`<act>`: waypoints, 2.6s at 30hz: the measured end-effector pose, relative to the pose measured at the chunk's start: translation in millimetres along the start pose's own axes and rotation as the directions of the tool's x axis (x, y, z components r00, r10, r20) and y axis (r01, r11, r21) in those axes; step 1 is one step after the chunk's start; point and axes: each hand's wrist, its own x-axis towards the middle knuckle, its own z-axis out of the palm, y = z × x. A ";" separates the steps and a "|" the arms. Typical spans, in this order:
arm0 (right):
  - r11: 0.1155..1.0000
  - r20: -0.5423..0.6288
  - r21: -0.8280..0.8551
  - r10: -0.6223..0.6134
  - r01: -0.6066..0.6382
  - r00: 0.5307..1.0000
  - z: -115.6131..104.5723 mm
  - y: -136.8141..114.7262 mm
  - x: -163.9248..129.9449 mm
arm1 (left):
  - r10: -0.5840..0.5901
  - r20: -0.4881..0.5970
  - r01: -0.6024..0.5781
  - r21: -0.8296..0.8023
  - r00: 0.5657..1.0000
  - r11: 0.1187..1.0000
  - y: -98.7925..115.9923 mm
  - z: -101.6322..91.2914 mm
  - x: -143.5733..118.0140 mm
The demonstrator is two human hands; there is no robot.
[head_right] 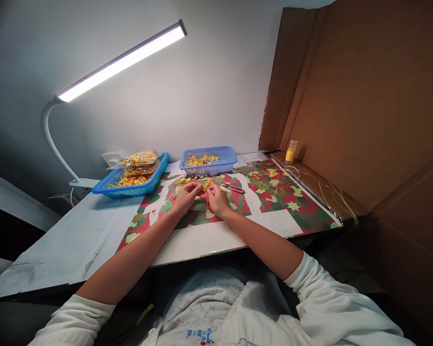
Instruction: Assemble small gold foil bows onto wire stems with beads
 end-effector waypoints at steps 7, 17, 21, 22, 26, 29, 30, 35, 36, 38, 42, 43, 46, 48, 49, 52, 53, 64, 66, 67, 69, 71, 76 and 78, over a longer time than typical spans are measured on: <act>0.999 0.000 -0.037 -0.007 0.007 1.000 0.1 0.7 0.2 | 0.069 0.016 -0.070 0.075 0.997 0.995 3.6 0.6 -2.0; 1.000 0.012 -0.028 -0.001 0.001 1.000 -0.3 0.4 0.1 | 0.096 -0.005 -0.095 0.049 0.995 0.994 4.7 3.3 -3.0; 1.000 0.016 -0.030 -0.004 0.005 1.000 -0.3 -0.1 -0.1 | 0.094 0.062 -0.096 0.035 0.994 0.995 7.1 3.3 -4.2; 1.000 0.016 -0.030 -0.005 0.005 1.000 -0.5 -0.5 -0.3 | 0.097 0.078 -0.101 0.049 0.992 0.994 8.1 3.1 -4.8; 0.999 0.026 -0.032 -0.008 0.008 1.000 -1.2 -1.8 -0.8 | 0.130 0.093 -0.141 0.122 0.987 0.982 9.5 1.6 -6.0; 0.999 0.033 -0.036 -0.007 0.008 0.999 -1.8 -2.3 -0.9 | 0.125 0.096 -0.138 0.146 0.988 0.980 7.8 0.7 -5.3; 0.999 0.034 -0.038 -0.007 0.008 0.999 -2.0 -2.6 -1.0 | 0.122 0.097 -0.136 0.154 0.988 0.979 7.3 0.4 -5.0; 0.997 0.030 -0.072 0.005 -0.003 1.000 -2.1 -3.8 -1.1 | 0.165 0.080 -0.179 0.227 0.983 0.957 9.4 -0.9 -4.1; 0.997 0.029 -0.077 0.005 -0.003 1.000 -2.0 -3.9 -1.2 | 0.177 0.079 -0.192 0.251 0.981 0.949 10.5 -1.3 -4.0; 0.997 0.030 -0.080 0.004 -0.002 1.000 -2.1 -4.0 -1.2 | 0.198 0.087 -0.215 0.292 0.976 0.932 12.8 -2.1 -3.8; 0.996 0.033 -0.093 0.003 0.000 0.999 -2.2 -3.0 -0.9 | 0.233 0.108 -0.257 0.377 0.966 0.890 14.6 -3.9 -2.2; 0.995 0.033 -0.100 0.001 0.002 0.999 -2.2 -2.6 -0.7 | 0.242 0.108 -0.265 0.402 0.964 0.877 14.4 -4.5 -1.4; 0.994 0.032 -0.113 -0.008 0.012 0.999 -2.1 -1.2 -0.3 | 0.263 0.113 -0.285 0.456 0.958 0.843 12.7 -6.4 0.8; 0.993 0.028 -0.115 -0.017 0.020 0.999 -2.0 -0.7 -0.3 | 0.268 0.129 -0.297 0.466 0.955 0.834 11.2 -8.0 1.9; 0.993 0.027 -0.114 -0.021 0.024 0.999 -2.0 -0.6 -0.5 | 0.270 0.139 -0.304 0.464 0.953 0.832 10.4 -8.8 2.2; 0.994 0.031 -0.108 -0.030 0.034 0.999 -2.2 -1.0 -1.2 | 0.286 0.168 -0.331 0.443 0.943 0.833 8.2 -11.0 2.8; 0.994 0.034 -0.106 -0.033 0.037 0.999 -2.2 -1.3 -1.4 | 0.292 0.173 -0.339 0.438 0.941 0.832 7.6 -11.6 3.0; 0.992 0.035 -0.114 -0.052 0.055 0.998 -3.1 -2.6 -2.2 | 0.308 0.171 -0.352 0.500 0.936 0.792 13.2 -13.7 4.2; 0.992 0.034 -0.115 -0.053 0.057 0.998 -2.9 -2.8 -2.4 | 0.286 0.173 -0.334 0.480 0.943 0.811 14.7 -14.3 4.1; 0.992 0.033 -0.115 -0.053 0.056 0.998 -2.7 -2.9 -2.5 | 0.276 0.179 -0.329 0.468 0.944 0.820 15.4 -14.6 4.1; 0.992 0.033 -0.113 -0.054 0.057 0.998 -2.5 -3.1 -2.6 | 0.265 0.197 -0.327 0.454 0.944 0.828 17.1 -15.2 4.0; 0.992 0.037 -0.111 -0.056 0.060 0.998 -2.5 -3.2 -2.6 | 0.259 0.209 -0.328 0.458 0.943 0.826 19.3 -15.8 3.7; 0.991 0.042 -0.114 -0.068 0.072 0.997 -2.6 -2.3 -2.4 | 0.222 0.203 -0.294 0.474 0.954 0.830 23.7 -16.7 2.4; 0.990 0.041 -0.118 -0.073 0.077 0.997 -2.8 -1.9 -2.4 | 0.210 0.194 -0.279 0.475 0.958 0.834 23.6 -16.6 2.4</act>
